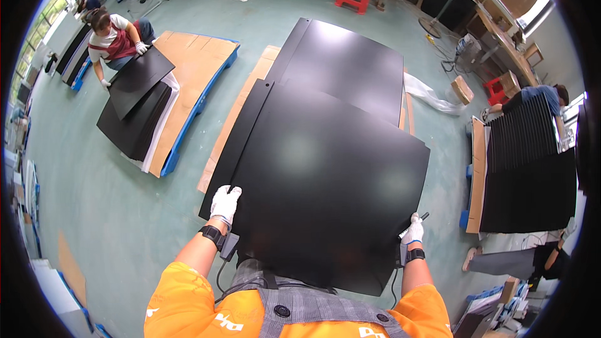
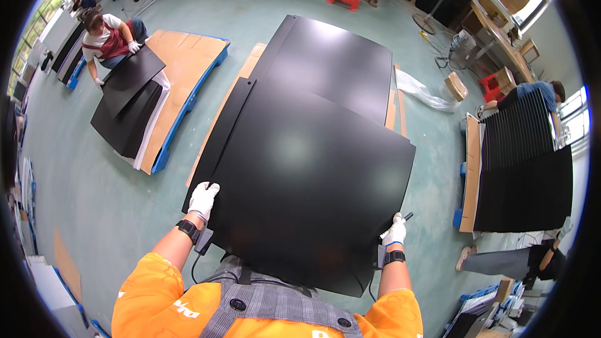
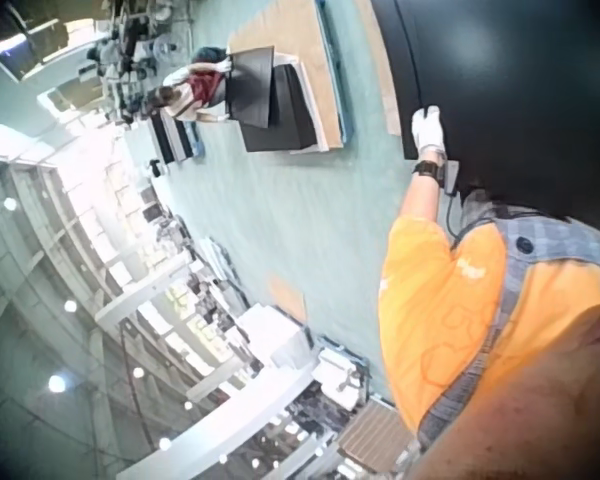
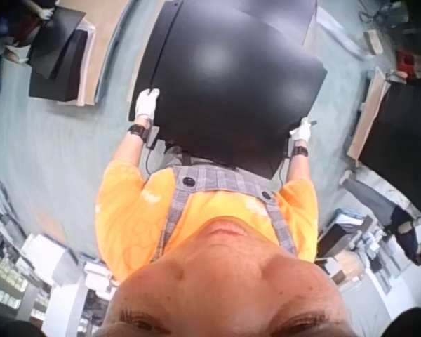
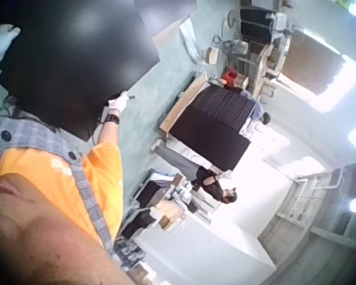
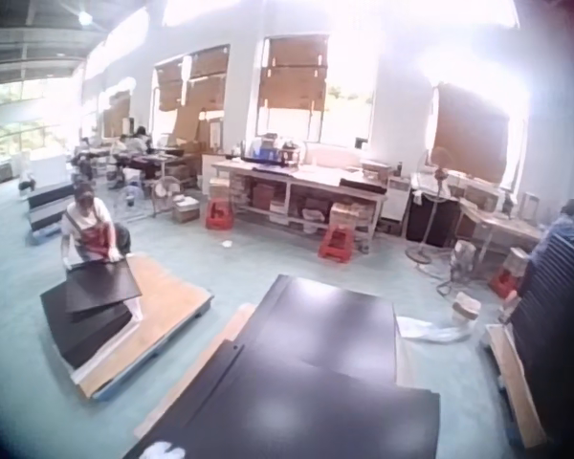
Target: Use a white marker to label black furniture panels and then organize and stack them on pallets.
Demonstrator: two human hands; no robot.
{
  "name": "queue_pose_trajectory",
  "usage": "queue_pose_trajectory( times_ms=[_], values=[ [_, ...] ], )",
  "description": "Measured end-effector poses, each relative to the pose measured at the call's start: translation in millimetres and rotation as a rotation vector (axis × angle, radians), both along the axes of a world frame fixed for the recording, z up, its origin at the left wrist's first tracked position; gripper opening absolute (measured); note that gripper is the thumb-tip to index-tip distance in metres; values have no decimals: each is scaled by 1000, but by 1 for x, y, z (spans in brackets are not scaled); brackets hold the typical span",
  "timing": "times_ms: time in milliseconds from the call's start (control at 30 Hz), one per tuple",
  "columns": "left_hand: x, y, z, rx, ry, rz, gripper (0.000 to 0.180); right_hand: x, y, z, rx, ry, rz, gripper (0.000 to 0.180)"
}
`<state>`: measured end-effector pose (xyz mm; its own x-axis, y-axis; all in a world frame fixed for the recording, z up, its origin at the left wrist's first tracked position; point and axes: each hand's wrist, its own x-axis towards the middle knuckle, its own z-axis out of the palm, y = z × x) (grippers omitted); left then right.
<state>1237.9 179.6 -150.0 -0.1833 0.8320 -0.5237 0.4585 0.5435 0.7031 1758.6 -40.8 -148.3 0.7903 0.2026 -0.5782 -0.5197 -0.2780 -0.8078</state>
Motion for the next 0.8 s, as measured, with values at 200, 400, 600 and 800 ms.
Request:
queue_pose_trajectory(
  times_ms=[200,400,600,800],
  values=[
    [11,4,-15,2,51,87,48,18,34,-36,-87,64,-56,31],
    [6,0,-50,19,96,102,48,27,45,-59,-47,52,-11,29],
    [9,3,-67,54,64,169,49,34,49,-73,-96,30,20,30],
    [27,10,-33,34,260,64,45,20,66,-56,-71,40,72,30]
  ],
)
